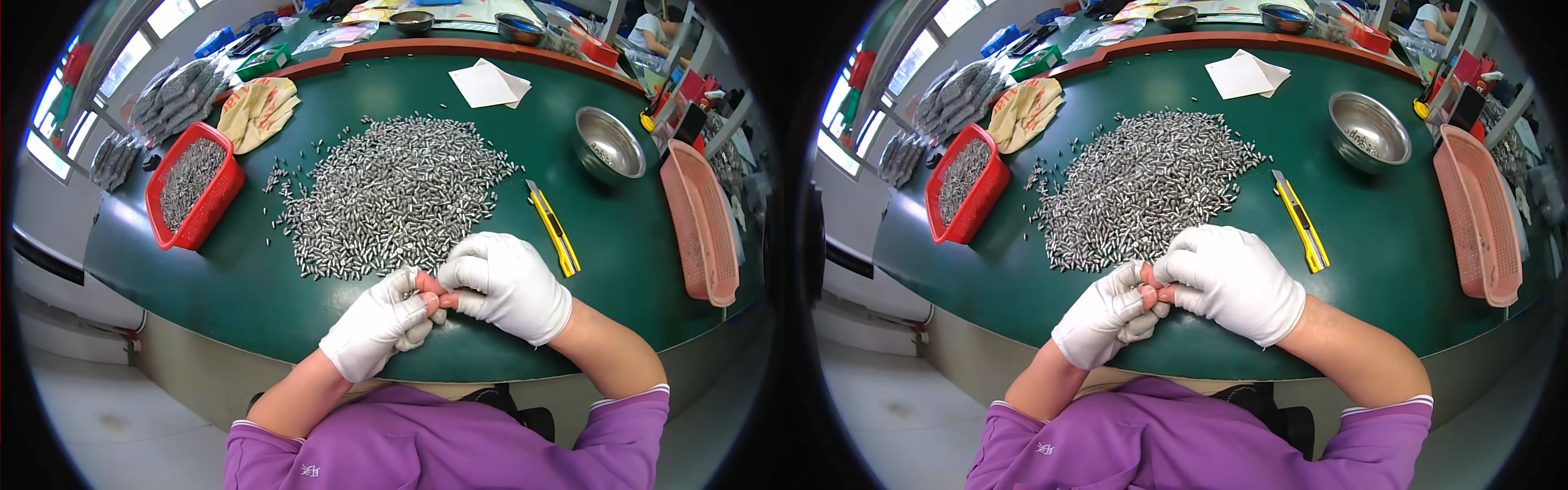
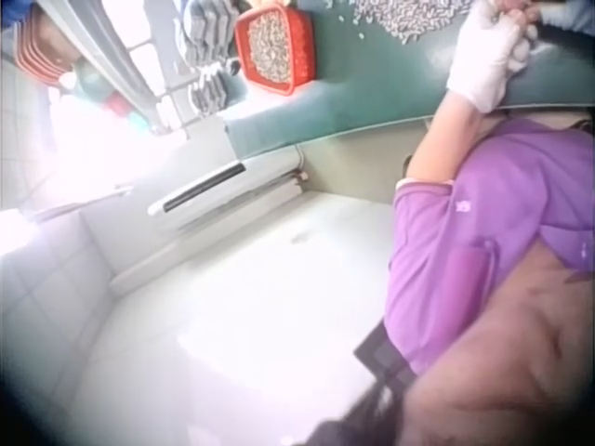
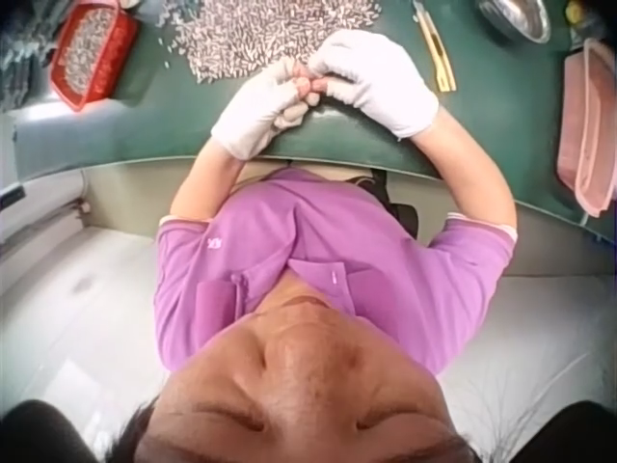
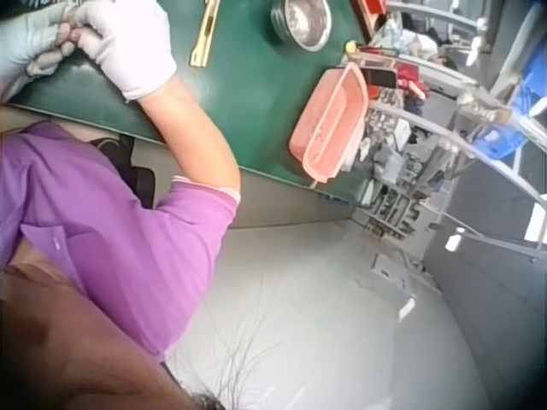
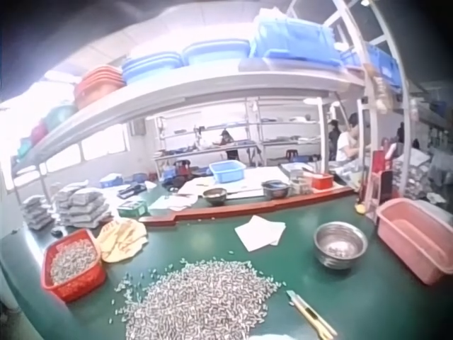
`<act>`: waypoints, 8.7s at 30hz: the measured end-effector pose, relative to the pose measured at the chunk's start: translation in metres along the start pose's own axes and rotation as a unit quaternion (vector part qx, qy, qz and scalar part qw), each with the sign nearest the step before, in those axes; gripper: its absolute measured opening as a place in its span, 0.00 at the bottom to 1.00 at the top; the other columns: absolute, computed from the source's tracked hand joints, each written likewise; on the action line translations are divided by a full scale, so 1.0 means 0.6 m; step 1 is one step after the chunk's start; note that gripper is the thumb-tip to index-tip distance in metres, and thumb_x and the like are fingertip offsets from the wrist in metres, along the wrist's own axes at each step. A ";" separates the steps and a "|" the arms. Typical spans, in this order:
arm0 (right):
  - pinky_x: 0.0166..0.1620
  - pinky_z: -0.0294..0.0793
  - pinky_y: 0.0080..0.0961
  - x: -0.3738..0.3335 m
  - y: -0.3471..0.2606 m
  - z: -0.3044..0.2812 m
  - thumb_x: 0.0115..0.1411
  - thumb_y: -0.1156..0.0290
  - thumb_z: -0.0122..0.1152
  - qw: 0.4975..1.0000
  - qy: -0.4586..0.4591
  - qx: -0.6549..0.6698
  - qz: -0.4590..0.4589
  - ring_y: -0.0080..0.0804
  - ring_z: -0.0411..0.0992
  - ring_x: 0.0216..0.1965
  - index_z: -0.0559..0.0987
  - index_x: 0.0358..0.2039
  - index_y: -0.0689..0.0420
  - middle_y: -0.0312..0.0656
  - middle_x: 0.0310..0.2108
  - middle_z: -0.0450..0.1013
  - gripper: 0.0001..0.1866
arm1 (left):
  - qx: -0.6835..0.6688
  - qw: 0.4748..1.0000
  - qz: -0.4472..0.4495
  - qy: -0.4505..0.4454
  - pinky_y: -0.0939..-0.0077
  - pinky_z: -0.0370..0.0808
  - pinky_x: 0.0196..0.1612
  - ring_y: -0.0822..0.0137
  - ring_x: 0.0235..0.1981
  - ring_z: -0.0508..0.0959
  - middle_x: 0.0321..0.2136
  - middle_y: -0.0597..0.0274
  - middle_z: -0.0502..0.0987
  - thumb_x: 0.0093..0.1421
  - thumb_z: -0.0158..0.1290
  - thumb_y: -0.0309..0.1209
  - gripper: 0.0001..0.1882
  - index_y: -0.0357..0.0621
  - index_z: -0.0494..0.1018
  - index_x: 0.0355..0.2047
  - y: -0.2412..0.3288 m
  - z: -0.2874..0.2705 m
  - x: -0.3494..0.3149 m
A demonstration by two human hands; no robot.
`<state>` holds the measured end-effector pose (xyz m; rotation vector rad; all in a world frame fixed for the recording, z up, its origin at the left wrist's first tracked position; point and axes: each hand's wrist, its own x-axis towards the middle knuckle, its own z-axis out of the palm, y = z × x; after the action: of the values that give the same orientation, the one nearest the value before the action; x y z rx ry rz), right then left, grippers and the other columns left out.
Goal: Inspecting and trimming small metal components on a workbench using a utility knife.
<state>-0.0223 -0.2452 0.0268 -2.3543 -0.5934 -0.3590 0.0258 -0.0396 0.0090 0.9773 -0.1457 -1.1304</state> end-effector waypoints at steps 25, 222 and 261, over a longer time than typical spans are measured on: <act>0.35 0.72 0.34 0.001 -0.002 0.010 0.47 0.69 0.68 0.999 0.046 -0.017 0.010 0.40 0.72 0.33 0.77 0.30 0.51 0.37 0.30 0.72 0.10 | 0.005 1.000 0.014 -0.003 0.88 0.55 0.21 0.81 0.19 0.61 0.30 0.67 0.72 0.65 0.52 0.39 0.13 0.46 0.67 0.44 -0.001 -0.001 -0.001; 0.37 0.73 0.35 0.004 0.011 0.015 0.51 0.68 0.64 0.993 0.066 -0.060 0.072 0.39 0.72 0.34 0.80 0.31 0.50 0.37 0.30 0.72 0.06 | -0.058 0.998 0.038 0.002 0.88 0.58 0.23 0.81 0.20 0.62 0.31 0.68 0.73 0.65 0.53 0.36 0.09 0.47 0.70 0.42 -0.012 -0.007 -0.002; 0.36 0.73 0.35 0.008 0.007 0.015 0.49 0.69 0.63 0.996 0.011 -0.085 0.033 0.39 0.72 0.34 0.79 0.30 0.50 0.37 0.29 0.72 0.06 | -0.094 0.995 0.045 -0.001 0.86 0.60 0.25 0.78 0.21 0.63 0.31 0.67 0.72 0.64 0.54 0.39 0.09 0.49 0.70 0.38 -0.004 -0.009 -0.002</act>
<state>-0.0152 -0.2404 0.0195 -2.5228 -0.4896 -0.4189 0.0266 -0.0359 0.0048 0.7955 -0.0826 -1.0431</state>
